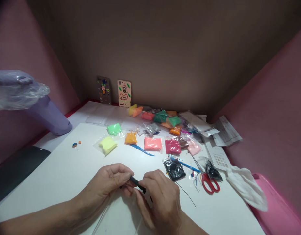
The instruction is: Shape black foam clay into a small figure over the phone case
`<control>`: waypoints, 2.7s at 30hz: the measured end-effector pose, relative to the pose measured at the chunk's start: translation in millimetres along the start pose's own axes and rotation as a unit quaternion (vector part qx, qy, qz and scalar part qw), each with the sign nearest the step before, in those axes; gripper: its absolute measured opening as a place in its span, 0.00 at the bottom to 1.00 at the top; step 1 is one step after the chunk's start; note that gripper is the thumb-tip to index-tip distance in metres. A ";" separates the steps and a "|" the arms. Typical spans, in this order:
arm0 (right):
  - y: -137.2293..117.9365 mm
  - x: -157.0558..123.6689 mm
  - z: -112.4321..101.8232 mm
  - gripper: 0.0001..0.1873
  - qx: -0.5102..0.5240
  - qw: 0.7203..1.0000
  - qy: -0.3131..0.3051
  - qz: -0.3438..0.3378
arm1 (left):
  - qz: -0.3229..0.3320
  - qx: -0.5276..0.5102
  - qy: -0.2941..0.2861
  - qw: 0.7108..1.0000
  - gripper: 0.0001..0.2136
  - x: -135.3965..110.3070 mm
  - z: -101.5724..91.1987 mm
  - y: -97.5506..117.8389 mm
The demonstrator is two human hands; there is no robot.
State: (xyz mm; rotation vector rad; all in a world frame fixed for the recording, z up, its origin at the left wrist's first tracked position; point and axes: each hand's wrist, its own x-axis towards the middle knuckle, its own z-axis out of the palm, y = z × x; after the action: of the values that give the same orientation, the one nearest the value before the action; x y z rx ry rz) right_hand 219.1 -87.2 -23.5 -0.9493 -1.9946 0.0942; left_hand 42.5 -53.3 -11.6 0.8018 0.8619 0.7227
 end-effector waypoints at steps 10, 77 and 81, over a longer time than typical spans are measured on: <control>-0.1 0.4 1.4 0.13 -0.069 0.998 -0.012 0.004 | -0.003 0.011 -0.016 1.000 0.09 -0.4 2.9 -0.1; 0.2 -2.5 -3.2 0.08 -0.029 0.999 0.015 0.027 | 0.020 -0.076 0.006 0.997 0.11 -2.3 -1.1 -0.8; 2.4 -3.0 -3.4 0.08 -0.022 0.999 0.016 0.029 | 0.024 -0.074 0.019 0.997 0.09 -3.5 -1.3 -1.0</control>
State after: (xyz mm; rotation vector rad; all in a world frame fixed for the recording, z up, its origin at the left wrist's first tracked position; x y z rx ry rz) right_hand 224.0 -88.4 -24.5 -1.0322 -1.9474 0.0676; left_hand 40.0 -56.2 -11.7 0.6804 0.8151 0.8360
